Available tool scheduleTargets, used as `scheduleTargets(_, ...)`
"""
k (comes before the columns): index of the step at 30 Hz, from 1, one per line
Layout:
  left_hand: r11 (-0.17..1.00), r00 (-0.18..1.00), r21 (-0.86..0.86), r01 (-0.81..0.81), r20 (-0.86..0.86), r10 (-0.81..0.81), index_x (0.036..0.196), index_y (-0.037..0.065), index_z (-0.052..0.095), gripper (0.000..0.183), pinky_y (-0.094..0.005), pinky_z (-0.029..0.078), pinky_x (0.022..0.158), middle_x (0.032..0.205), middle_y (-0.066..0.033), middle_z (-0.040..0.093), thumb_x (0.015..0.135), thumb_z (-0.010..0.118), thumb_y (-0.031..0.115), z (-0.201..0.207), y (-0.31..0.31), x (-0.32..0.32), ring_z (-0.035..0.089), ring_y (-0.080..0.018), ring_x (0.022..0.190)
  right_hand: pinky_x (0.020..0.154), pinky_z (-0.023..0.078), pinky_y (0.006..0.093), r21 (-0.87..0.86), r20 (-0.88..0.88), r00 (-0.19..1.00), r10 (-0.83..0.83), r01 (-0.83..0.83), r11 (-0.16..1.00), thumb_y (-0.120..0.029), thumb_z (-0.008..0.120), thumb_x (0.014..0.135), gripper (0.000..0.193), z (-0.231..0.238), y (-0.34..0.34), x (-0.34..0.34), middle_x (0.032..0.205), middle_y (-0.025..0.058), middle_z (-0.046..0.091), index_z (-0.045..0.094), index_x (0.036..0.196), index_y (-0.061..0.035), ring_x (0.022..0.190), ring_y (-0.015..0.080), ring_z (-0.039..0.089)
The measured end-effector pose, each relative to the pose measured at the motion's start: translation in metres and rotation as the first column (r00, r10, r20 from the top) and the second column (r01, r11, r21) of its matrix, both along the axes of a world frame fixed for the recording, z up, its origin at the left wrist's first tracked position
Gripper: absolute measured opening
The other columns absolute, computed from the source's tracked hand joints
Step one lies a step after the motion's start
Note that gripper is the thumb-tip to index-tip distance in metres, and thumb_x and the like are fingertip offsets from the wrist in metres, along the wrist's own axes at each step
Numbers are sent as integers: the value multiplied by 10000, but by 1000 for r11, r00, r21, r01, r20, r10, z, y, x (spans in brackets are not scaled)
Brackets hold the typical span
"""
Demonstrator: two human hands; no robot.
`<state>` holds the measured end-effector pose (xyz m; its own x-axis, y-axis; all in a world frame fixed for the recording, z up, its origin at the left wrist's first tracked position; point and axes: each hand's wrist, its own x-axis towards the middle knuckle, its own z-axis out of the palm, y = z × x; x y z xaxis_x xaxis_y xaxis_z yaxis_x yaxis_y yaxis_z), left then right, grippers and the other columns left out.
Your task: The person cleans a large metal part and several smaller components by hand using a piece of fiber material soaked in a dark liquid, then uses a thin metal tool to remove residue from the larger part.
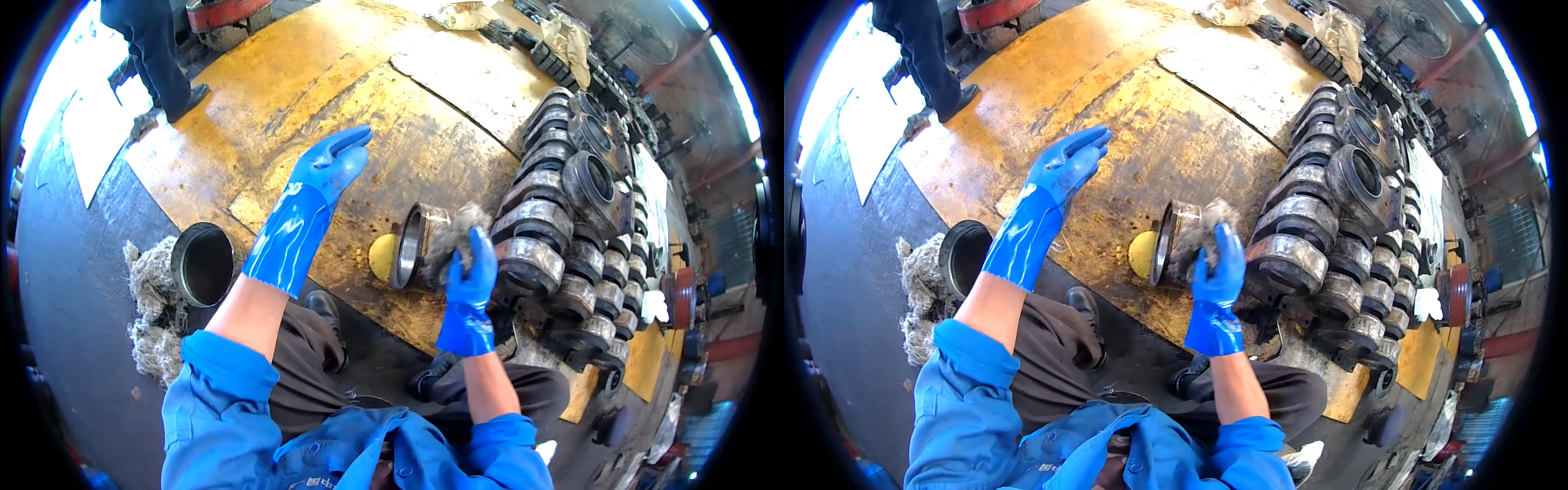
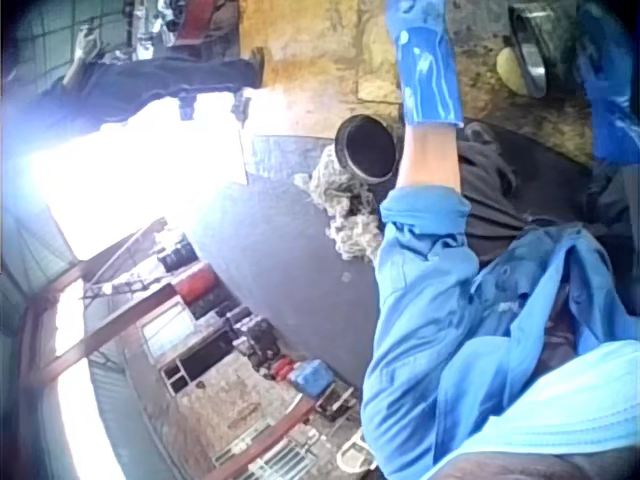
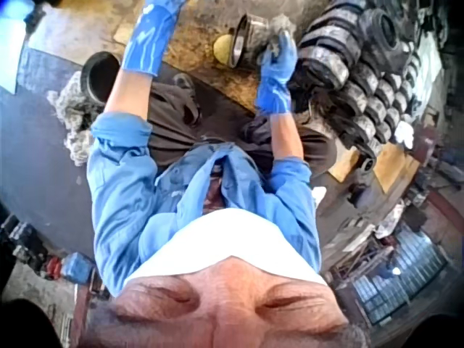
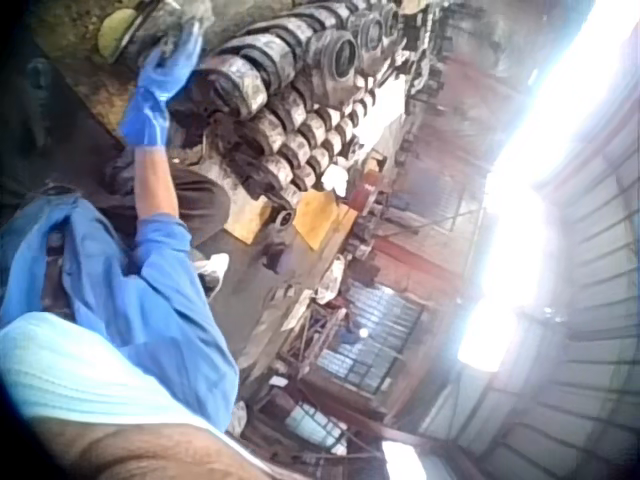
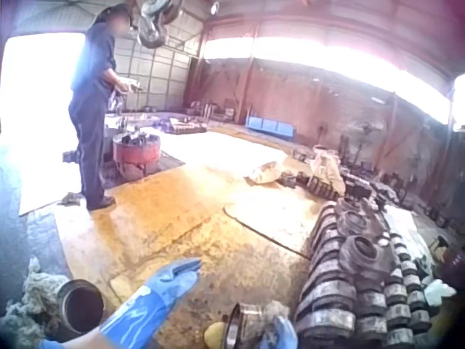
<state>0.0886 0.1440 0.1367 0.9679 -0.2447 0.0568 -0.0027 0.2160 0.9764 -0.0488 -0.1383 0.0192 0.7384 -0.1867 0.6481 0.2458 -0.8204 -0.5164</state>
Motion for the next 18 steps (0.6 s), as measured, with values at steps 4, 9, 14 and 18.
scheduleTargets(4, 991, 999, -123, 46, -14, -48, 1446, -32, 525, 530, -388, 378, 1180, 1451, -178, 578, 978, 678, 164, -46, -40, 0, 546, -254, 1341, 1100, 404, 575, -399, -127, 982, -139, 78, 914, -157, 645, 836, 554, -31, -20, -5, 1421, 254, 558, 596, 1376, -46, 1316, 489, 506)
scheduleTargets(9, 998, 984, -57, -27, -175, 17, 1397, -9, 585, 449, -345, 422, 1106, 1381, -152, 626, 973, 659, 117, -10, -33, -17, 572, -212, 1276, 1049, 452, 538, -431, -295, 950, -106, -33, 902, -212, 645, 869, 470, -29, -25, 74, 1332, 209, 635, 632, 1316, -66, 1243, 439, 571)
scheduleTargets(14, 993, 986, -73, -94, -143, 83, 1426, -85, 507, 455, -452, 363, 1202, 1440, -241, 566, 1004, 547, 79, 13, -25, -14, 522, -334, 1380, 883, 517, 478, 114, -693, 687, 219, -196, 974, -369, 574, 975, 405, -40, -48, 166, 1027, 247, 706, 698, 1098, -4, 991, 408, 672)
scheduleTargets(18, 954, 975, -210, -212, -104, 194, 1396, -57, 560, 410, -401, 419, 1140, 1386, -198, 620, 995, 566, 23, 3, -13, 1, 580, -272, 1306, 771, 510, 414, 396, -865, 272, 422, -146, 906, -473, 593, 982, 459, -43, -60, 212, 919, 143, 736, 736, 1001, -38, 833, 251, 681)
